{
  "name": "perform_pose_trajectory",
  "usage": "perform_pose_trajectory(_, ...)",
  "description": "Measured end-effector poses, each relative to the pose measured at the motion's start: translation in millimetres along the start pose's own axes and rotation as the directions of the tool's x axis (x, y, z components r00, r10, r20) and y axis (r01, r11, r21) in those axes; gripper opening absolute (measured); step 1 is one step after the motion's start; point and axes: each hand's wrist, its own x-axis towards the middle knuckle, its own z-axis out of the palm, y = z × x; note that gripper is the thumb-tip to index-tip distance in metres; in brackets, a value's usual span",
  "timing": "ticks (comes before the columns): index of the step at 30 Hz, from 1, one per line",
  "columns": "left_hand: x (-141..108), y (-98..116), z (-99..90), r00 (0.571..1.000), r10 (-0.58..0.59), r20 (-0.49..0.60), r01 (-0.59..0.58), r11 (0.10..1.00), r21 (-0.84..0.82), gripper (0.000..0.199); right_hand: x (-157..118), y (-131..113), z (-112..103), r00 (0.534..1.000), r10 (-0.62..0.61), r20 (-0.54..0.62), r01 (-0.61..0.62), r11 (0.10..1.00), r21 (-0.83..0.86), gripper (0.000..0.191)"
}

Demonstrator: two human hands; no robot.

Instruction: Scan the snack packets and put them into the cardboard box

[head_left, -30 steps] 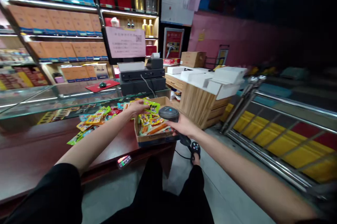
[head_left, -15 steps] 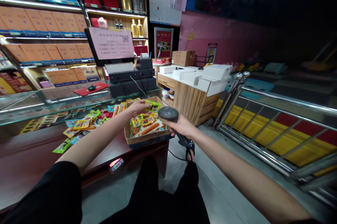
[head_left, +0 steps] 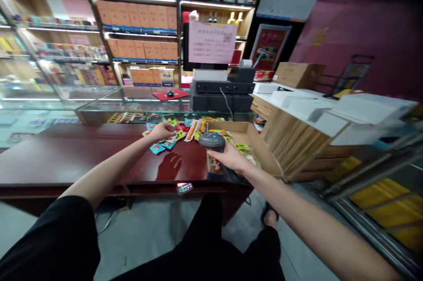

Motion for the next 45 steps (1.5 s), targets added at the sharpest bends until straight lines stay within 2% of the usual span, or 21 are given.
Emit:
perform_pose_trajectory(3,-9,-38,-27.5,0.998,0.02,-0.058,-0.003,0.961,0.278,0.044,17,-7,33,0.997,0.001,0.074,0.001,1.0,-0.029,0.024)
perform_pose_trajectory(6,-18,-63,-38.6,0.998,0.055,-0.014,-0.043,0.896,0.443,0.049,31,-11,61,0.99,-0.018,0.138,0.029,0.997,-0.076,0.03)
perform_pose_trajectory(9,-23,-78,-35.9,0.997,0.049,0.064,-0.075,0.853,0.516,0.065,41,-13,81,0.983,-0.043,0.176,0.059,0.995,-0.086,0.032)
perform_pose_trajectory(11,-25,-85,-29.8,0.996,0.04,0.082,-0.078,0.828,0.555,0.077,45,-13,89,0.982,-0.041,0.186,0.058,0.995,-0.086,0.033)
perform_pose_trajectory(13,-26,-92,-23.2,0.995,0.046,0.084,-0.086,0.808,0.583,0.081,48,-13,95,0.98,-0.029,0.195,0.049,0.994,-0.098,0.034)
perform_pose_trajectory(15,-25,-97,-17.9,0.994,0.064,0.084,-0.102,0.807,0.581,0.071,49,-12,98,0.98,-0.02,0.2,0.042,0.993,-0.108,0.034)
perform_pose_trajectory(17,-23,-102,-14.9,0.992,0.106,0.066,-0.125,0.835,0.536,0.052,50,-11,99,0.98,-0.019,0.197,0.04,0.994,-0.103,0.033)
perform_pose_trajectory(20,-20,-104,-15.6,0.981,0.196,-0.006,-0.174,0.887,0.429,0.024,48,-11,97,0.983,-0.028,0.183,0.045,0.995,-0.093,0.034)
perform_pose_trajectory(22,-19,-100,-19.4,0.977,0.201,-0.076,-0.164,0.924,0.345,0.01,46,-13,94,0.984,-0.023,0.176,0.042,0.993,-0.109,0.032)
perform_pose_trajectory(25,-19,-86,-27.5,0.987,0.065,-0.144,-0.044,0.989,0.141,0.013,40,-19,87,0.986,-0.016,0.169,0.037,0.992,-0.117,0.031)
perform_pose_trajectory(27,-20,-73,-31.9,0.991,-0.052,-0.119,0.045,0.997,-0.061,0.017,36,-22,81,0.987,-0.023,0.161,0.038,0.995,-0.095,0.031)
perform_pose_trajectory(30,-20,-49,-31.9,0.99,-0.142,-0.019,0.126,0.924,-0.362,0.026,29,-25,68,0.989,-0.046,0.142,0.053,0.998,-0.045,0.031)
perform_pose_trajectory(33,-18,-19,-21.6,0.99,-0.113,0.081,0.139,0.822,-0.552,0.034,20,-25,48,0.992,-0.059,0.111,0.064,0.997,-0.046,0.027)
perform_pose_trajectory(36,-14,16,-1.0,0.987,-0.035,0.158,0.129,0.758,-0.639,0.034,6,-22,21,0.996,-0.06,0.064,0.064,0.996,-0.06,0.019)
perform_pose_trajectory(40,-10,71,39.5,0.963,0.031,0.269,0.161,0.733,-0.661,0.031,-21,-15,-23,0.994,-0.077,-0.079,0.074,0.997,-0.036,0.022)
perform_pose_trajectory(43,-8,112,75.0,0.93,0.118,0.348,0.153,0.738,-0.657,0.035,-46,-6,-56,0.982,-0.05,-0.183,0.05,0.999,-0.002,0.027)
perform_pose_trajectory(45,-10,139,98.2,0.892,0.175,0.416,0.144,0.764,-0.63,0.038,-63,2,-76,0.969,-0.007,-0.245,0.014,1.0,0.028,0.03)
